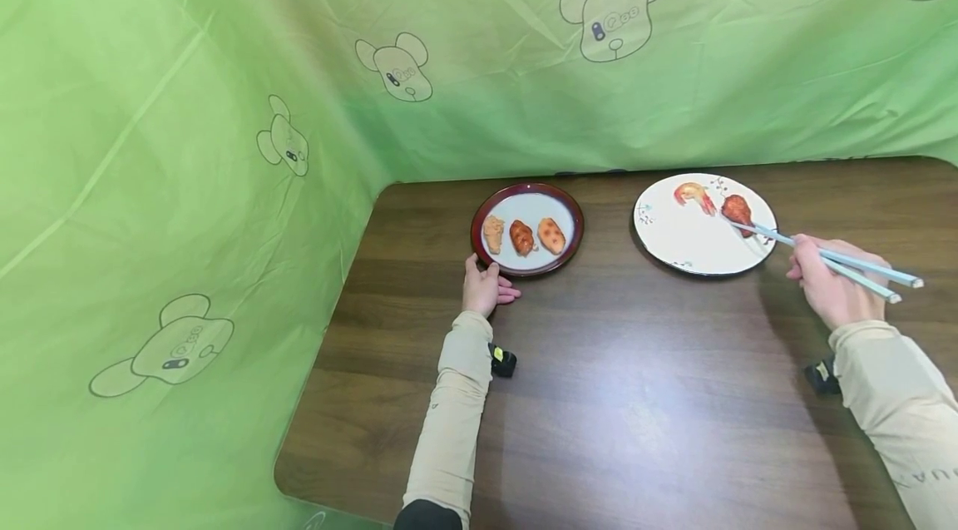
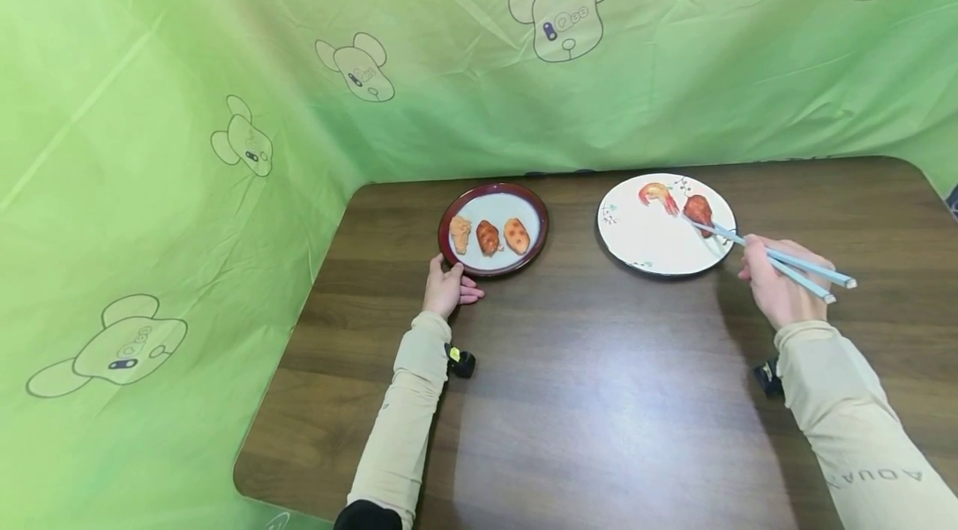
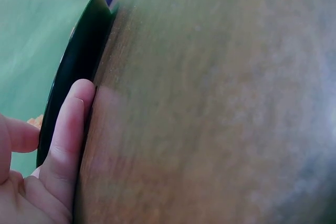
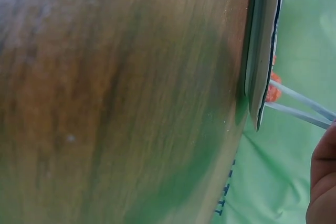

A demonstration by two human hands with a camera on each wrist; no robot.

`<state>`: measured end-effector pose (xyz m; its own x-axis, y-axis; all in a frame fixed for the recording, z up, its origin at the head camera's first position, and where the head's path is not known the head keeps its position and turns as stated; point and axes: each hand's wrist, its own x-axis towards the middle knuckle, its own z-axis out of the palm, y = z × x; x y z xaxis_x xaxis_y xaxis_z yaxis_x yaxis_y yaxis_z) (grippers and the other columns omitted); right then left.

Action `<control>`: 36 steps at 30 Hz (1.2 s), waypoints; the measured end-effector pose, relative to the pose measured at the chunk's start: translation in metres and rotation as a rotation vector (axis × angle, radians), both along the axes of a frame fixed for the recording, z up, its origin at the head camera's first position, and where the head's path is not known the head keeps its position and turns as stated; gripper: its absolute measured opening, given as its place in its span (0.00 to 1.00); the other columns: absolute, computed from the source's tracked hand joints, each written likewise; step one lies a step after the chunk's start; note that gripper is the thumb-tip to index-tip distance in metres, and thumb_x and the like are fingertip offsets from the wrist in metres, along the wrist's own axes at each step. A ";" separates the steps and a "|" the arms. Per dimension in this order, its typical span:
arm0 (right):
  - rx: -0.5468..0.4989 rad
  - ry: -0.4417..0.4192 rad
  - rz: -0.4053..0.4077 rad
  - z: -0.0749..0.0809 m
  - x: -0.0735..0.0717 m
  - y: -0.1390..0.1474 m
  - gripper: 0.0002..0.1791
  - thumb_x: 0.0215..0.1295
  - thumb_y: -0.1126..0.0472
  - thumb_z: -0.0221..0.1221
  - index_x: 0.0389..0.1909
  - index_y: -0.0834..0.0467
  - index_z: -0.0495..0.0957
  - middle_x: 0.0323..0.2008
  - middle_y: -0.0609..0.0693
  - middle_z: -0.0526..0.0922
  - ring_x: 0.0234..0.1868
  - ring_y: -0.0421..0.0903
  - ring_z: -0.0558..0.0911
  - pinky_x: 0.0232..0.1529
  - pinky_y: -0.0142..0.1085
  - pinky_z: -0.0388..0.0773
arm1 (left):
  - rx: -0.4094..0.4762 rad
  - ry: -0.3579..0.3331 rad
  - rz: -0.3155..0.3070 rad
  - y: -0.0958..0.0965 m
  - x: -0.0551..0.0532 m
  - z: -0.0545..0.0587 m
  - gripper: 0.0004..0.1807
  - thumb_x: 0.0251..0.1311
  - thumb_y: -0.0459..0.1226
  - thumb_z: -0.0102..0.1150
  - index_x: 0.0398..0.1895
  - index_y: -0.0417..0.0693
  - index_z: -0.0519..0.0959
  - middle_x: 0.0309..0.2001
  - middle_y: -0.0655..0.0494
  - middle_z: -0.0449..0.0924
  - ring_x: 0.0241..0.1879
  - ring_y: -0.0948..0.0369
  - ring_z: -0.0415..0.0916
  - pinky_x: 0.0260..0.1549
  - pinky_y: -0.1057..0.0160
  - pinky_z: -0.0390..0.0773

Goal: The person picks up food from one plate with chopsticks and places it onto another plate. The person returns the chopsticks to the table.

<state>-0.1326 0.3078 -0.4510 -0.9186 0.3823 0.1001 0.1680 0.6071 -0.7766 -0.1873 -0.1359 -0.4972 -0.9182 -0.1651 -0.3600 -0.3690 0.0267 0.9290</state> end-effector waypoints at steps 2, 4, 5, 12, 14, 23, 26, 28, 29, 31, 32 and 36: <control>0.003 0.010 0.000 0.000 0.000 -0.001 0.19 0.67 0.46 0.48 0.15 0.27 0.73 0.12 0.16 0.70 0.16 0.18 0.70 0.16 0.25 0.64 | 0.001 0.000 0.000 0.000 -0.001 0.000 0.32 0.74 0.34 0.38 0.74 0.41 0.40 0.19 0.55 0.74 0.15 0.64 0.79 0.19 0.65 0.85; 0.007 0.014 0.004 0.001 0.000 -0.001 0.19 0.67 0.46 0.48 0.15 0.27 0.73 0.12 0.16 0.70 0.16 0.18 0.70 0.16 0.25 0.64 | 0.003 0.002 0.000 0.000 -0.001 0.000 0.32 0.74 0.34 0.38 0.74 0.41 0.40 0.19 0.55 0.74 0.14 0.64 0.79 0.19 0.66 0.85; 0.010 0.014 0.007 0.001 0.000 -0.002 0.19 0.67 0.46 0.48 0.15 0.27 0.73 0.12 0.15 0.70 0.16 0.18 0.70 0.16 0.25 0.64 | 0.005 0.003 0.000 0.000 -0.001 0.000 0.32 0.74 0.34 0.38 0.74 0.41 0.40 0.19 0.55 0.74 0.14 0.64 0.79 0.19 0.66 0.85; -0.050 -0.015 0.013 0.002 0.000 -0.001 0.17 0.69 0.47 0.48 0.19 0.27 0.72 0.13 0.17 0.72 0.14 0.20 0.73 0.16 0.22 0.67 | -0.013 0.007 0.007 0.001 0.000 0.003 0.32 0.74 0.34 0.39 0.75 0.41 0.40 0.19 0.54 0.74 0.14 0.64 0.79 0.19 0.66 0.85; -0.085 -0.022 0.009 0.002 0.000 -0.001 0.17 0.69 0.48 0.49 0.20 0.27 0.72 0.13 0.18 0.73 0.14 0.21 0.74 0.16 0.21 0.67 | -0.020 0.007 0.008 0.001 0.000 0.004 0.32 0.74 0.35 0.39 0.75 0.42 0.40 0.19 0.54 0.74 0.15 0.63 0.79 0.19 0.65 0.85; -0.123 -0.008 0.010 0.001 0.000 -0.002 0.17 0.69 0.49 0.50 0.20 0.28 0.74 0.13 0.19 0.74 0.15 0.22 0.75 0.17 0.19 0.68 | -0.011 0.008 0.006 0.001 0.000 0.003 0.31 0.73 0.34 0.38 0.74 0.41 0.40 0.18 0.55 0.73 0.14 0.64 0.79 0.19 0.66 0.85; -0.124 0.002 0.011 0.001 0.000 -0.002 0.17 0.69 0.50 0.50 0.20 0.29 0.74 0.13 0.19 0.74 0.15 0.21 0.75 0.17 0.19 0.68 | -0.016 0.005 0.004 0.001 0.001 0.002 0.31 0.74 0.34 0.38 0.74 0.41 0.40 0.18 0.55 0.74 0.14 0.64 0.79 0.19 0.65 0.85; -0.123 0.001 0.012 0.001 0.000 -0.003 0.17 0.69 0.51 0.50 0.21 0.29 0.74 0.14 0.19 0.74 0.15 0.21 0.75 0.18 0.19 0.68 | -0.015 0.005 0.004 0.001 0.001 0.002 0.31 0.74 0.34 0.38 0.74 0.41 0.40 0.19 0.55 0.74 0.14 0.64 0.79 0.19 0.65 0.85; -0.121 0.000 0.014 0.002 0.001 -0.003 0.16 0.69 0.51 0.50 0.22 0.28 0.74 0.14 0.19 0.74 0.15 0.21 0.75 0.18 0.19 0.67 | -0.015 0.006 0.005 0.001 0.001 0.002 0.31 0.74 0.34 0.38 0.74 0.41 0.40 0.19 0.55 0.74 0.14 0.65 0.79 0.19 0.65 0.85; -0.112 -0.008 0.017 0.003 0.001 -0.002 0.15 0.69 0.50 0.50 0.23 0.28 0.73 0.14 0.18 0.74 0.15 0.20 0.74 0.19 0.19 0.67 | -0.009 0.012 0.007 0.001 0.001 0.002 0.31 0.74 0.34 0.38 0.74 0.40 0.40 0.18 0.55 0.73 0.13 0.65 0.78 0.18 0.66 0.85; -0.108 -0.011 0.016 0.004 0.002 -0.002 0.15 0.69 0.50 0.49 0.24 0.27 0.73 0.14 0.17 0.73 0.15 0.20 0.74 0.19 0.19 0.67 | -0.004 0.015 0.007 0.001 0.000 0.001 0.31 0.74 0.34 0.38 0.74 0.40 0.40 0.18 0.55 0.73 0.13 0.65 0.78 0.18 0.66 0.84; -0.110 -0.019 0.006 0.006 0.003 -0.001 0.13 0.69 0.50 0.49 0.27 0.27 0.73 0.14 0.17 0.73 0.15 0.20 0.74 0.20 0.19 0.66 | 0.018 0.023 0.004 0.001 0.000 -0.001 0.30 0.73 0.33 0.37 0.73 0.40 0.40 0.18 0.55 0.72 0.12 0.66 0.77 0.15 0.68 0.83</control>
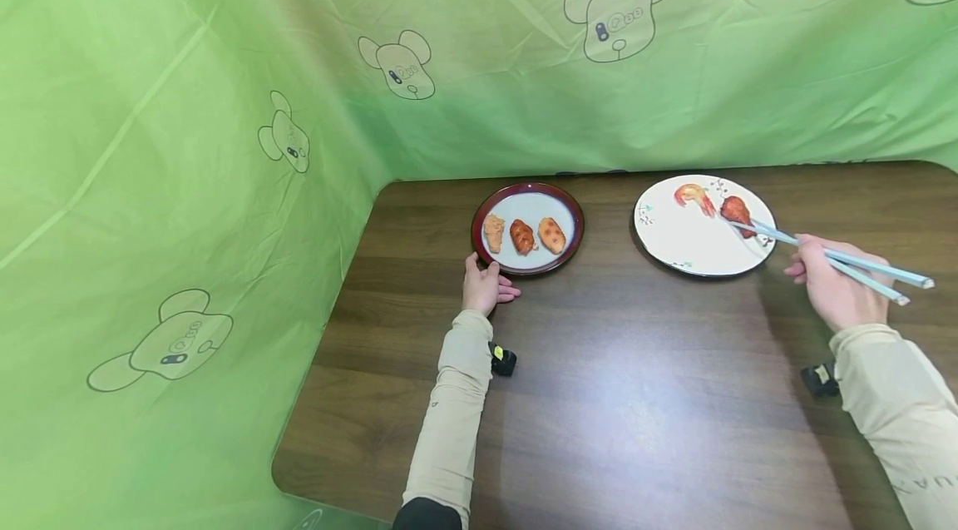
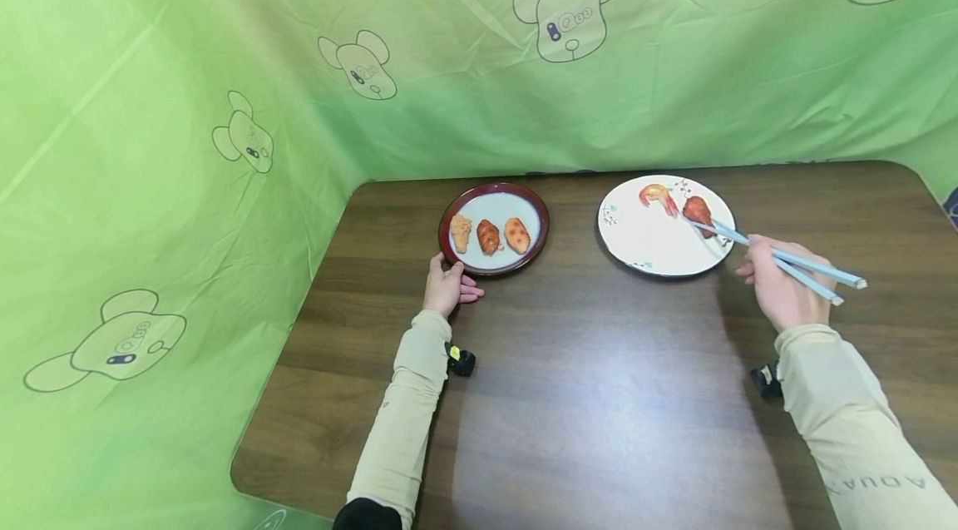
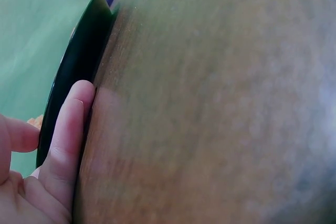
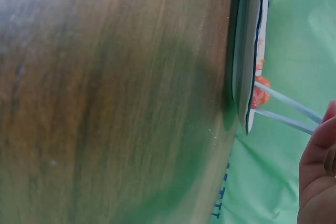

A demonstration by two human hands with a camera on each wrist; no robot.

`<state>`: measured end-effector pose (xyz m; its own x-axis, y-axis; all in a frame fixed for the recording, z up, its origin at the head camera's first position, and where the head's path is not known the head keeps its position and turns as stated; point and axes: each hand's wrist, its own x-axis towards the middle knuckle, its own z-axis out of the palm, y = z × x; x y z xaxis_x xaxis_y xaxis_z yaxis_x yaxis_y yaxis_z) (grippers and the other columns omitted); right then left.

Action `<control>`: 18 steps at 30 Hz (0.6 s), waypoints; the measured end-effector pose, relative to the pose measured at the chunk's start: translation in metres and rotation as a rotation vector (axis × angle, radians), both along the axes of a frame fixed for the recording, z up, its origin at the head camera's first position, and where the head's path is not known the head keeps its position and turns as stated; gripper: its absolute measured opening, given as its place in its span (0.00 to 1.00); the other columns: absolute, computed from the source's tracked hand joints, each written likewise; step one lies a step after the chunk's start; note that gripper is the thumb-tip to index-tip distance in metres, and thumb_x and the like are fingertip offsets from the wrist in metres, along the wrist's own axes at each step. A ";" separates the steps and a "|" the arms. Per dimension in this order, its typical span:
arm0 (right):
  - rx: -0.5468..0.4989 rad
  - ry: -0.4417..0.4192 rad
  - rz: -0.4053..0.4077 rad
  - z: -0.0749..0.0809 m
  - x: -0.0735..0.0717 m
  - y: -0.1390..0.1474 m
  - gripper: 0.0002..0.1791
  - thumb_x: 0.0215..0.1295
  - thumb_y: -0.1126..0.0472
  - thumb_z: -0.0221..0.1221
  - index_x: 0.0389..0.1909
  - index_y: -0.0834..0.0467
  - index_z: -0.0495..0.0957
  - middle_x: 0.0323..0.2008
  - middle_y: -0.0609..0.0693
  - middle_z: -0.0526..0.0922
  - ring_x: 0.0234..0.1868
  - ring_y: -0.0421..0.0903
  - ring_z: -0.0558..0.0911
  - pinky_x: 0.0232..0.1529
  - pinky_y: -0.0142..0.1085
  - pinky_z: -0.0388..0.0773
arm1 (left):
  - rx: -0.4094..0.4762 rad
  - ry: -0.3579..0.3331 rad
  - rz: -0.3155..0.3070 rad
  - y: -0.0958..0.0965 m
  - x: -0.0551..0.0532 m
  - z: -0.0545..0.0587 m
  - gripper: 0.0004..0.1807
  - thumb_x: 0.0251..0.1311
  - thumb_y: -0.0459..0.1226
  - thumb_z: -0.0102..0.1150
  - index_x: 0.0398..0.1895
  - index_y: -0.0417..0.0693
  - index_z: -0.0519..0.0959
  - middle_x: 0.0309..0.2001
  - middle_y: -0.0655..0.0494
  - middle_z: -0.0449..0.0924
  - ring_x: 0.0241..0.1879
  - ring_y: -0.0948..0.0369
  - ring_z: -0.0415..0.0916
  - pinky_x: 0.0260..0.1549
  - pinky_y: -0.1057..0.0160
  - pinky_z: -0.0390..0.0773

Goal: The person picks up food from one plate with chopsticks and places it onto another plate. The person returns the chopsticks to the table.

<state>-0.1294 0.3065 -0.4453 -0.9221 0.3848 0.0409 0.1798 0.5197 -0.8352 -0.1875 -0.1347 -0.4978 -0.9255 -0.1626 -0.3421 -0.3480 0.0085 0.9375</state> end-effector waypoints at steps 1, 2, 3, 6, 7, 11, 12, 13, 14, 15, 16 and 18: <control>-0.001 -0.003 -0.003 0.001 0.000 0.000 0.13 0.69 0.50 0.49 0.27 0.26 0.72 0.14 0.17 0.73 0.15 0.20 0.74 0.20 0.19 0.66 | 0.006 -0.001 -0.002 0.000 0.000 0.000 0.30 0.73 0.33 0.37 0.73 0.39 0.40 0.18 0.55 0.72 0.11 0.66 0.76 0.15 0.69 0.82; -0.007 -0.003 -0.007 0.001 0.000 0.000 0.13 0.69 0.50 0.49 0.28 0.26 0.73 0.14 0.18 0.74 0.15 0.20 0.74 0.20 0.19 0.66 | 0.011 -0.002 -0.004 -0.001 0.000 0.001 0.30 0.74 0.33 0.36 0.73 0.40 0.40 0.18 0.55 0.72 0.11 0.66 0.76 0.15 0.69 0.82; -0.012 -0.004 -0.009 0.002 0.001 0.000 0.13 0.69 0.50 0.49 0.27 0.26 0.73 0.14 0.18 0.74 0.15 0.20 0.75 0.20 0.19 0.66 | 0.017 -0.004 -0.007 -0.001 0.001 0.002 0.30 0.74 0.33 0.36 0.73 0.40 0.39 0.18 0.55 0.72 0.11 0.66 0.76 0.15 0.70 0.82; -0.015 -0.010 -0.019 0.004 0.000 0.000 0.15 0.69 0.49 0.50 0.24 0.27 0.73 0.13 0.18 0.74 0.15 0.21 0.75 0.19 0.19 0.66 | 0.035 -0.004 -0.018 -0.001 0.004 0.011 0.31 0.73 0.32 0.36 0.73 0.38 0.39 0.18 0.54 0.73 0.12 0.65 0.77 0.15 0.68 0.83; -0.015 -0.011 -0.023 0.004 0.001 0.000 0.15 0.69 0.49 0.50 0.24 0.27 0.73 0.13 0.18 0.74 0.15 0.21 0.75 0.19 0.20 0.66 | 0.039 -0.006 -0.022 -0.001 0.006 0.015 0.31 0.73 0.31 0.36 0.73 0.37 0.39 0.18 0.53 0.73 0.12 0.64 0.78 0.16 0.67 0.83; -0.033 -0.010 -0.041 0.006 0.001 -0.001 0.11 0.69 0.48 0.50 0.29 0.30 0.77 0.14 0.19 0.75 0.15 0.22 0.75 0.19 0.20 0.67 | 0.038 -0.005 -0.027 0.000 0.009 0.024 0.30 0.73 0.30 0.36 0.72 0.35 0.40 0.18 0.52 0.73 0.13 0.62 0.79 0.17 0.65 0.84; -0.040 -0.009 -0.045 0.006 0.001 -0.002 0.10 0.69 0.48 0.50 0.32 0.32 0.78 0.14 0.20 0.75 0.15 0.22 0.75 0.19 0.20 0.67 | 0.032 -0.004 -0.022 0.000 0.009 0.022 0.30 0.73 0.31 0.37 0.72 0.36 0.40 0.18 0.52 0.73 0.13 0.63 0.79 0.17 0.65 0.84; -0.050 -0.010 -0.050 0.006 0.000 -0.002 0.09 0.69 0.48 0.50 0.34 0.33 0.79 0.14 0.20 0.75 0.15 0.22 0.76 0.19 0.20 0.67 | 0.023 -0.003 -0.016 0.000 0.008 0.018 0.30 0.73 0.31 0.37 0.72 0.37 0.41 0.18 0.53 0.73 0.13 0.63 0.79 0.17 0.65 0.84; -0.059 -0.009 -0.054 0.007 0.000 -0.002 0.09 0.69 0.49 0.50 0.36 0.34 0.79 0.14 0.20 0.76 0.15 0.23 0.76 0.18 0.19 0.68 | 0.017 0.000 -0.011 0.000 0.006 0.014 0.30 0.73 0.32 0.37 0.72 0.38 0.41 0.18 0.53 0.73 0.13 0.63 0.79 0.17 0.66 0.84; -0.061 -0.009 -0.058 0.007 0.000 -0.002 0.09 0.69 0.48 0.50 0.37 0.35 0.80 0.14 0.21 0.76 0.15 0.23 0.76 0.18 0.20 0.68 | 0.009 0.002 -0.006 0.000 0.005 0.010 0.30 0.73 0.32 0.37 0.72 0.38 0.41 0.18 0.54 0.73 0.13 0.64 0.78 0.17 0.66 0.84; -0.064 -0.009 -0.061 0.008 0.000 -0.003 0.09 0.69 0.48 0.50 0.38 0.37 0.81 0.14 0.21 0.76 0.15 0.23 0.76 0.18 0.20 0.68 | 0.003 0.004 -0.001 0.000 0.003 0.006 0.30 0.73 0.33 0.37 0.72 0.39 0.41 0.18 0.54 0.73 0.13 0.64 0.78 0.16 0.66 0.84; -0.077 -0.010 -0.073 0.009 0.000 -0.004 0.09 0.69 0.48 0.51 0.37 0.36 0.80 0.14 0.21 0.76 0.15 0.23 0.76 0.18 0.19 0.68 | -0.010 0.004 0.004 0.000 0.001 0.001 0.29 0.73 0.33 0.37 0.72 0.40 0.42 0.18 0.55 0.73 0.12 0.65 0.78 0.17 0.66 0.84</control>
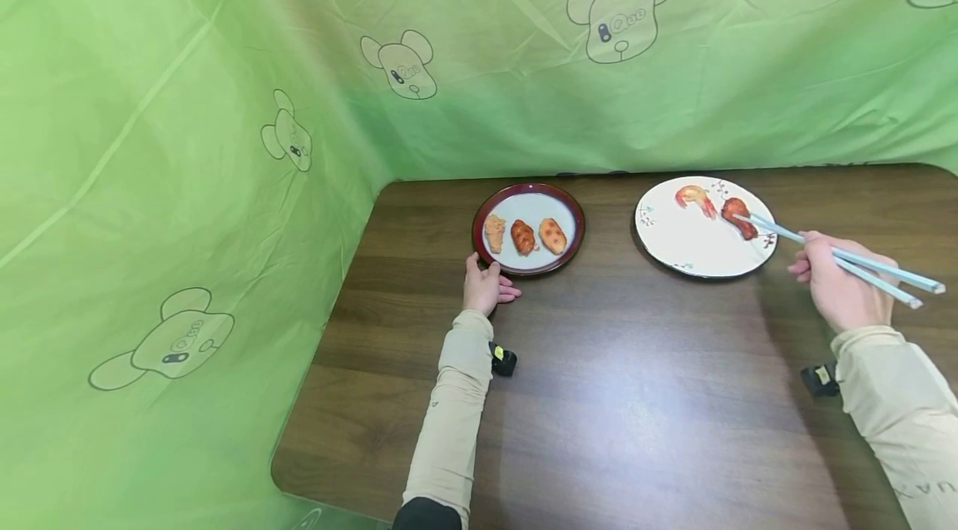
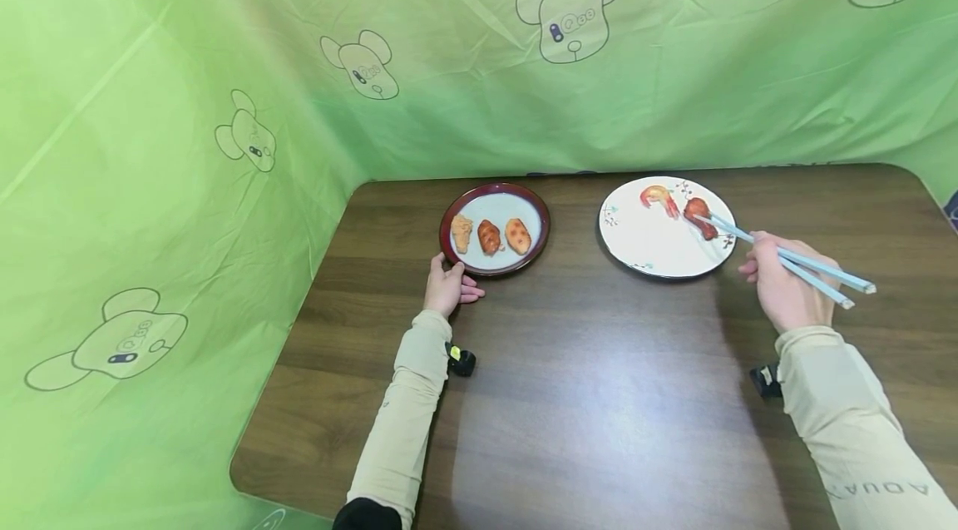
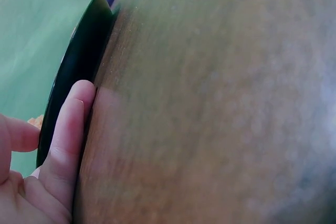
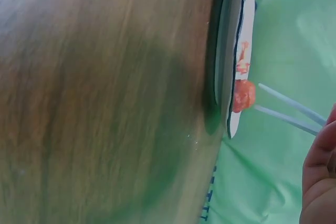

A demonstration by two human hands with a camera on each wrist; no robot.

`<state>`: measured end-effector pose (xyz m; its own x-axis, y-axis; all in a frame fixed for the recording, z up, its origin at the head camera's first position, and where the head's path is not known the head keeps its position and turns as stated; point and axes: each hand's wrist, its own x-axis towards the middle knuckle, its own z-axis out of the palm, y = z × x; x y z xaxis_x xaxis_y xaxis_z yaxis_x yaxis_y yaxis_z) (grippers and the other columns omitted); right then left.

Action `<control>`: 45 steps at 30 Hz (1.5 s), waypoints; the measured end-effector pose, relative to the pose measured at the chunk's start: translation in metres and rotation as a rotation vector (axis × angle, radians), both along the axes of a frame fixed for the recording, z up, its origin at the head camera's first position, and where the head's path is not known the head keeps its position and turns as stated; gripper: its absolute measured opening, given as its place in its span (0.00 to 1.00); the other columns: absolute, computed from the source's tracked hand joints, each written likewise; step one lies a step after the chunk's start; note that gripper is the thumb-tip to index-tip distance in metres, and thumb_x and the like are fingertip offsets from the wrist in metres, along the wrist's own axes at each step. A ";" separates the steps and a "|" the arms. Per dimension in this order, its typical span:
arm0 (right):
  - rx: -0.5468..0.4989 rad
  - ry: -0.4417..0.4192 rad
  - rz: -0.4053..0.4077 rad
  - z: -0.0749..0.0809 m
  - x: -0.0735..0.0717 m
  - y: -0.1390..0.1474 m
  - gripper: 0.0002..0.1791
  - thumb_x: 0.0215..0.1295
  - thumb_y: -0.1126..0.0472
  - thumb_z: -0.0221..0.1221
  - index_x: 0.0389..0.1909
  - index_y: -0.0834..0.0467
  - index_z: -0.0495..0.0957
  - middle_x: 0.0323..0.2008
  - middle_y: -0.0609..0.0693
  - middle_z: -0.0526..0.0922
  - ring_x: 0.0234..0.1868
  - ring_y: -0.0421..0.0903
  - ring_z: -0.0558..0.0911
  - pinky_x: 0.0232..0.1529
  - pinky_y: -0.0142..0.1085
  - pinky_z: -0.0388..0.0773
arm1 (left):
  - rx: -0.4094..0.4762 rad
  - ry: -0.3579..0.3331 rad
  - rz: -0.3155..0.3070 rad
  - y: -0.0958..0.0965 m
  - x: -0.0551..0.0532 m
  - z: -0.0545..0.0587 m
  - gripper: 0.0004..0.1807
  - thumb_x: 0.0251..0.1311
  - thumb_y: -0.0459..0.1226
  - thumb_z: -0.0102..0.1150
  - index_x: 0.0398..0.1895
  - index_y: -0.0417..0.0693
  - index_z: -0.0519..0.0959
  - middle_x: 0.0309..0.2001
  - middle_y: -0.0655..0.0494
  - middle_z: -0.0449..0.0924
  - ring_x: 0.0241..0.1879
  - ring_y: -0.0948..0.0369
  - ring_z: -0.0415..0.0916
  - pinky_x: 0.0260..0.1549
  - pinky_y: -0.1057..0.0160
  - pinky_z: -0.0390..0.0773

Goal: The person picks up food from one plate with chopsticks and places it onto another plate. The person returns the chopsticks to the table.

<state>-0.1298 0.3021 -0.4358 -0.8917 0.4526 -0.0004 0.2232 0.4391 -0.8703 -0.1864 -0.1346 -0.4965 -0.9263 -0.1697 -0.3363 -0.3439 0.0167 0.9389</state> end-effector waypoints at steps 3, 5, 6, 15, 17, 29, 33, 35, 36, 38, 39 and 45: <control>-0.029 0.014 -0.012 0.002 -0.001 -0.006 0.09 0.69 0.49 0.51 0.33 0.34 0.79 0.14 0.23 0.77 0.15 0.23 0.76 0.17 0.19 0.69 | -0.010 -0.002 0.001 0.000 -0.001 0.000 0.29 0.73 0.33 0.37 0.72 0.40 0.42 0.18 0.55 0.73 0.12 0.65 0.77 0.17 0.66 0.84; -0.045 0.028 -0.013 0.004 -0.002 -0.011 0.10 0.69 0.49 0.52 0.30 0.33 0.79 0.14 0.23 0.77 0.15 0.23 0.77 0.17 0.18 0.69 | -0.013 -0.001 0.002 0.000 -0.001 0.000 0.29 0.73 0.33 0.38 0.72 0.40 0.42 0.18 0.55 0.73 0.12 0.65 0.77 0.18 0.65 0.85; -0.048 0.035 -0.009 0.004 -0.003 -0.014 0.11 0.69 0.50 0.52 0.28 0.32 0.78 0.14 0.24 0.77 0.15 0.23 0.76 0.17 0.19 0.69 | -0.016 -0.003 0.003 0.000 -0.001 0.000 0.30 0.73 0.33 0.38 0.73 0.40 0.42 0.18 0.55 0.73 0.12 0.65 0.77 0.18 0.65 0.85; -0.022 0.070 0.084 0.007 -0.013 -0.048 0.14 0.69 0.50 0.51 0.24 0.36 0.78 0.14 0.23 0.77 0.17 0.24 0.76 0.18 0.20 0.69 | -0.015 -0.004 0.011 0.001 0.001 0.003 0.30 0.73 0.34 0.38 0.73 0.41 0.42 0.18 0.54 0.73 0.13 0.64 0.77 0.18 0.65 0.85; -0.026 0.076 0.109 0.007 -0.016 -0.058 0.14 0.70 0.49 0.51 0.24 0.37 0.78 0.15 0.24 0.77 0.17 0.25 0.76 0.18 0.20 0.70 | -0.021 -0.006 0.012 0.001 0.001 0.004 0.30 0.73 0.34 0.38 0.73 0.41 0.42 0.18 0.54 0.73 0.13 0.64 0.78 0.18 0.65 0.85; -0.053 0.084 0.315 0.004 -0.029 -0.133 0.25 0.73 0.45 0.47 0.38 0.64 0.80 0.17 0.26 0.76 0.19 0.27 0.77 0.23 0.20 0.74 | -0.017 -0.011 0.013 -0.001 0.000 0.001 0.31 0.73 0.35 0.39 0.74 0.42 0.42 0.20 0.54 0.74 0.16 0.61 0.81 0.19 0.64 0.85; -0.130 0.065 0.371 0.005 -0.034 -0.164 0.26 0.73 0.45 0.47 0.43 0.66 0.80 0.18 0.31 0.79 0.20 0.31 0.79 0.24 0.23 0.78 | -0.001 -0.016 0.015 -0.001 -0.001 -0.001 0.32 0.73 0.34 0.39 0.74 0.41 0.41 0.19 0.54 0.73 0.15 0.62 0.80 0.19 0.64 0.85; -0.170 0.058 0.395 0.006 -0.038 -0.180 0.26 0.72 0.45 0.48 0.43 0.66 0.80 0.19 0.33 0.80 0.22 0.34 0.81 0.25 0.25 0.80 | -0.006 -0.015 0.014 -0.001 -0.002 0.000 0.32 0.73 0.34 0.39 0.74 0.41 0.41 0.19 0.54 0.73 0.15 0.61 0.80 0.19 0.64 0.85; -0.175 0.051 0.409 0.007 -0.040 -0.187 0.26 0.72 0.45 0.49 0.43 0.65 0.80 0.19 0.34 0.80 0.22 0.36 0.82 0.25 0.26 0.81 | -0.010 -0.014 0.012 -0.001 -0.002 0.000 0.32 0.73 0.35 0.39 0.74 0.41 0.41 0.19 0.54 0.74 0.15 0.61 0.80 0.19 0.64 0.85; -0.186 0.027 0.432 0.008 -0.043 -0.201 0.26 0.71 0.44 0.49 0.40 0.64 0.81 0.19 0.36 0.81 0.23 0.38 0.83 0.26 0.27 0.82 | -0.011 -0.009 0.008 -0.002 -0.001 0.000 0.31 0.73 0.35 0.39 0.74 0.41 0.42 0.19 0.54 0.74 0.15 0.61 0.80 0.19 0.64 0.85; -0.202 0.017 0.448 0.008 -0.045 -0.208 0.26 0.71 0.44 0.50 0.41 0.64 0.81 0.20 0.38 0.82 0.24 0.39 0.83 0.27 0.29 0.82 | -0.009 -0.007 0.007 -0.002 -0.001 0.000 0.31 0.73 0.35 0.39 0.74 0.41 0.42 0.19 0.54 0.74 0.15 0.61 0.80 0.19 0.64 0.85; -0.277 -0.010 0.513 0.007 -0.054 -0.242 0.24 0.70 0.49 0.51 0.44 0.67 0.82 0.23 0.45 0.84 0.24 0.38 0.83 0.29 0.33 0.85 | 0.017 -0.008 0.004 -0.004 -0.002 0.000 0.31 0.73 0.34 0.39 0.74 0.41 0.41 0.19 0.54 0.74 0.15 0.61 0.80 0.20 0.64 0.85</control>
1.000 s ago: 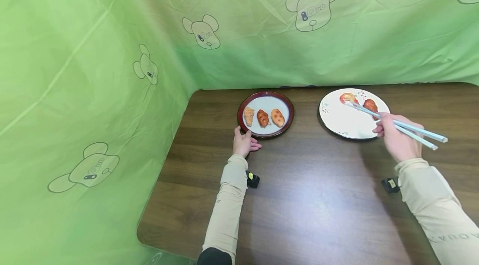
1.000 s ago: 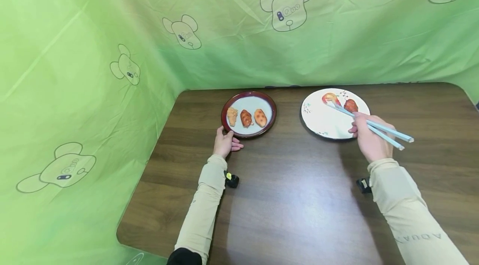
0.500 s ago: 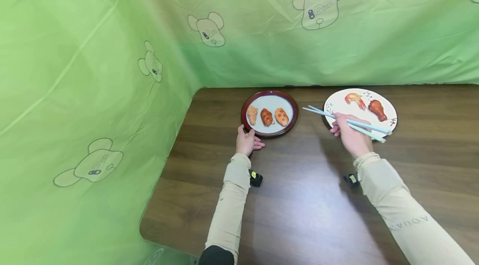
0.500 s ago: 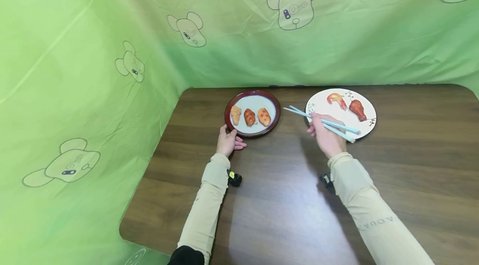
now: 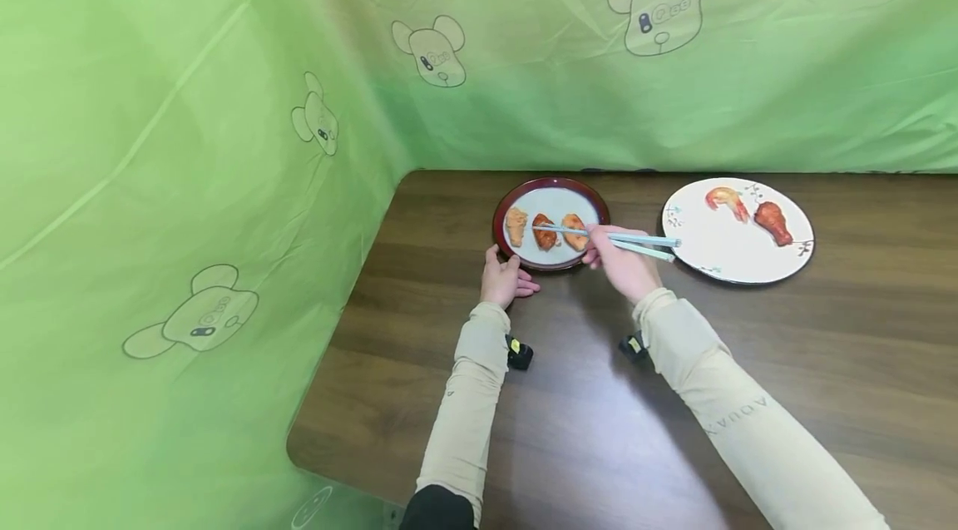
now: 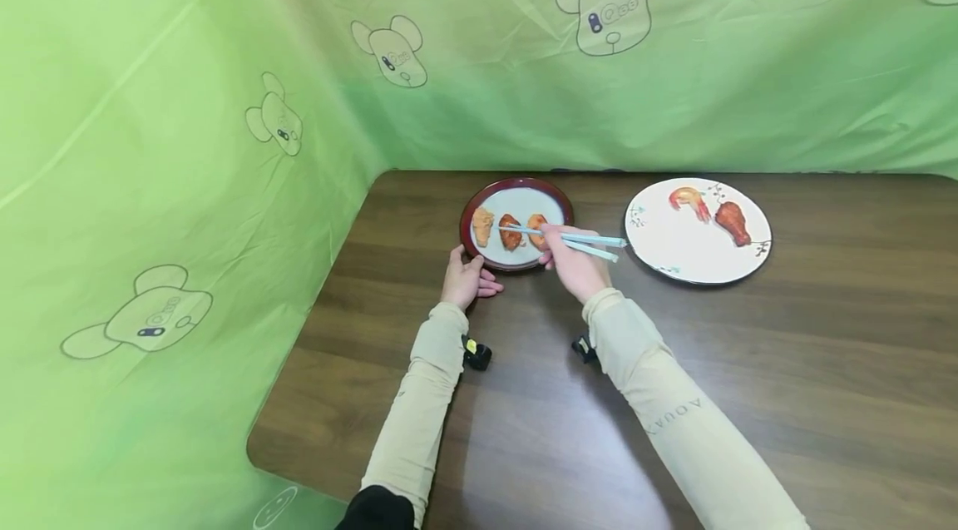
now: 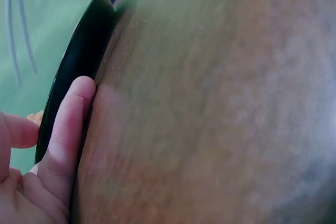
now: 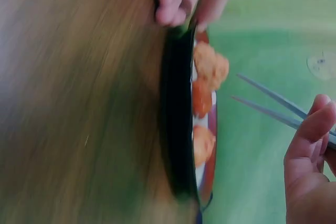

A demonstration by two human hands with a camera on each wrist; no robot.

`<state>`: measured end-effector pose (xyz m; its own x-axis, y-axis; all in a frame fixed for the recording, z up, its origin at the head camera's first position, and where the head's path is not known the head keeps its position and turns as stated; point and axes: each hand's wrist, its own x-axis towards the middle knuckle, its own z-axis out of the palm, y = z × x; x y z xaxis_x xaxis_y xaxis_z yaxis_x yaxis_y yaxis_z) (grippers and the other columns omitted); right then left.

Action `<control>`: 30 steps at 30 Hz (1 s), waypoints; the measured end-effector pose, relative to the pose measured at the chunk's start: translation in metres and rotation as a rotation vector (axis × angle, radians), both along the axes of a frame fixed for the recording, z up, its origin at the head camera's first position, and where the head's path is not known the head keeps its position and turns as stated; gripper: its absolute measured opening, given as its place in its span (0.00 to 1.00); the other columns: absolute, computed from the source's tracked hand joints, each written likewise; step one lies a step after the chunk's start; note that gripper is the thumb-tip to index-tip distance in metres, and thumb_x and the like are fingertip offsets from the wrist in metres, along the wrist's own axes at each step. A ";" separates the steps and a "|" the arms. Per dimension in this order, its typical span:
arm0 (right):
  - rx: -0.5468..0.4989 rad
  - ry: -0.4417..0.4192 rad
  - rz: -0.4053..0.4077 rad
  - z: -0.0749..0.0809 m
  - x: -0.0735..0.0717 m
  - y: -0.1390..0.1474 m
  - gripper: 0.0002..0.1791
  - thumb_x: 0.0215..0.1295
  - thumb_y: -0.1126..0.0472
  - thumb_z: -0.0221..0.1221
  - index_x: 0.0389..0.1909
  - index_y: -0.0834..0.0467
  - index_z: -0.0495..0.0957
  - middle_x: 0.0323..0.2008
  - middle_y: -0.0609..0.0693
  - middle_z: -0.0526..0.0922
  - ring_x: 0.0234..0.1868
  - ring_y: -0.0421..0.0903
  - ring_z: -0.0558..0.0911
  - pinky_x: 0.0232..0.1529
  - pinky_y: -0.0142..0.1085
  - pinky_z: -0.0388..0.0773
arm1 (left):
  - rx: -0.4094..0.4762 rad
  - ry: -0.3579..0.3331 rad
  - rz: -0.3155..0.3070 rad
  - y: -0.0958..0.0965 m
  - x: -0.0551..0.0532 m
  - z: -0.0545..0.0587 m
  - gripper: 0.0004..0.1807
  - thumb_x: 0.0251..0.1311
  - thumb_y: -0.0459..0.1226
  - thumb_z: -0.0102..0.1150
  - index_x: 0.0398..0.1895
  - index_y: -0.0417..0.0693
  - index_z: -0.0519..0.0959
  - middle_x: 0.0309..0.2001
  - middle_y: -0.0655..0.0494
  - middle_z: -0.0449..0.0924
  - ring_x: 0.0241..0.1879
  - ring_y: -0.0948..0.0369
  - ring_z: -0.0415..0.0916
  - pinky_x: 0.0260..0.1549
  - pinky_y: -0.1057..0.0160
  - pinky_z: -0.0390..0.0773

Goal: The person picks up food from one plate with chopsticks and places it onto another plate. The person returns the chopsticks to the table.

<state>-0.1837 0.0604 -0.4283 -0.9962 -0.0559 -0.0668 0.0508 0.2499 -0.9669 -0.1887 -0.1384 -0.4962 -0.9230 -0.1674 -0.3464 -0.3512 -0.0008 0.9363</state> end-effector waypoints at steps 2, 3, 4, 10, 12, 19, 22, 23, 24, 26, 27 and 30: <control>-0.009 -0.007 0.009 0.000 -0.002 -0.008 0.23 0.71 0.50 0.50 0.43 0.67 0.82 0.22 0.46 0.83 0.23 0.38 0.82 0.29 0.33 0.85 | -0.002 -0.001 0.000 0.001 -0.001 0.000 0.32 0.73 0.34 0.39 0.74 0.41 0.41 0.19 0.54 0.74 0.16 0.60 0.81 0.20 0.63 0.86; -0.016 -0.016 0.010 0.000 -0.003 -0.012 0.23 0.71 0.50 0.50 0.43 0.67 0.81 0.22 0.46 0.83 0.23 0.38 0.82 0.29 0.31 0.84 | -0.006 -0.001 0.000 0.001 -0.001 0.000 0.32 0.73 0.34 0.39 0.74 0.41 0.41 0.19 0.54 0.74 0.17 0.59 0.81 0.21 0.63 0.86; -0.030 -0.025 0.006 0.000 -0.003 -0.016 0.22 0.71 0.51 0.50 0.43 0.67 0.81 0.22 0.45 0.83 0.23 0.38 0.82 0.29 0.31 0.84 | -0.009 -0.001 0.000 0.001 -0.002 0.001 0.32 0.73 0.34 0.39 0.74 0.41 0.41 0.19 0.54 0.74 0.17 0.59 0.81 0.21 0.62 0.86; -0.146 -0.101 -0.056 -0.005 -0.005 -0.034 0.24 0.71 0.52 0.52 0.46 0.72 0.78 0.19 0.39 0.79 0.22 0.34 0.80 0.28 0.26 0.83 | -0.019 0.003 0.002 0.003 -0.002 0.000 0.32 0.72 0.34 0.40 0.74 0.41 0.42 0.19 0.54 0.74 0.17 0.59 0.81 0.21 0.62 0.86; -0.177 -0.116 -0.072 -0.007 -0.006 -0.038 0.24 0.71 0.52 0.52 0.47 0.72 0.78 0.19 0.37 0.79 0.22 0.31 0.79 0.27 0.23 0.82 | -0.021 0.006 0.002 0.003 -0.002 -0.001 0.31 0.72 0.34 0.40 0.74 0.41 0.42 0.19 0.54 0.74 0.17 0.60 0.81 0.21 0.62 0.86; -0.193 -0.110 -0.102 -0.011 -0.007 -0.047 0.23 0.71 0.54 0.51 0.46 0.73 0.78 0.20 0.42 0.80 0.20 0.30 0.78 0.27 0.22 0.81 | -0.034 0.009 -0.003 0.003 0.000 -0.001 0.31 0.72 0.34 0.40 0.73 0.41 0.44 0.19 0.54 0.75 0.19 0.56 0.83 0.20 0.61 0.86; -0.165 -0.108 -0.102 -0.011 -0.007 -0.050 0.23 0.71 0.53 0.50 0.43 0.73 0.78 0.21 0.45 0.81 0.21 0.31 0.78 0.28 0.23 0.81 | -0.032 0.008 -0.003 0.002 0.000 -0.001 0.31 0.72 0.35 0.40 0.74 0.41 0.44 0.19 0.53 0.75 0.18 0.56 0.83 0.19 0.62 0.86; -0.160 -0.113 -0.102 -0.011 -0.007 -0.051 0.23 0.71 0.53 0.50 0.43 0.72 0.78 0.21 0.45 0.81 0.21 0.31 0.78 0.28 0.23 0.81 | -0.033 0.007 -0.002 0.002 0.000 -0.001 0.31 0.72 0.35 0.40 0.74 0.41 0.44 0.19 0.53 0.75 0.18 0.56 0.82 0.19 0.61 0.86; -0.151 -0.115 -0.099 -0.011 -0.007 -0.052 0.23 0.71 0.52 0.50 0.44 0.70 0.79 0.21 0.44 0.81 0.21 0.31 0.78 0.29 0.23 0.81 | -0.033 0.008 -0.001 0.002 0.000 -0.002 0.31 0.72 0.35 0.40 0.74 0.41 0.44 0.19 0.53 0.75 0.18 0.56 0.83 0.20 0.61 0.86; -0.109 -0.118 -0.090 -0.011 -0.007 -0.055 0.23 0.72 0.51 0.49 0.45 0.68 0.80 0.21 0.42 0.80 0.22 0.32 0.78 0.29 0.23 0.80 | -0.034 0.010 0.001 0.001 -0.001 -0.003 0.31 0.72 0.35 0.41 0.74 0.41 0.44 0.19 0.53 0.75 0.18 0.56 0.82 0.20 0.61 0.86; -0.090 -0.119 -0.091 -0.011 -0.006 -0.056 0.23 0.71 0.50 0.49 0.46 0.66 0.80 0.21 0.42 0.80 0.22 0.33 0.79 0.29 0.23 0.79 | -0.034 0.011 0.002 0.001 -0.001 -0.003 0.31 0.72 0.35 0.41 0.74 0.41 0.44 0.19 0.53 0.75 0.18 0.56 0.82 0.20 0.61 0.86; -0.016 -0.103 -0.093 -0.012 -0.006 -0.060 0.23 0.71 0.48 0.49 0.45 0.63 0.83 0.22 0.45 0.82 0.24 0.38 0.82 0.28 0.23 0.76 | -0.035 0.014 0.006 0.000 -0.001 -0.003 0.31 0.72 0.35 0.41 0.74 0.41 0.44 0.19 0.53 0.75 0.17 0.57 0.82 0.19 0.61 0.86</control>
<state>-0.1897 0.0008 -0.4405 -0.9851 0.0347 -0.1687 0.1721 0.2237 -0.9593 -0.1893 -0.1381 -0.4990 -0.9266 -0.1848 -0.3276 -0.3386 0.0304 0.9404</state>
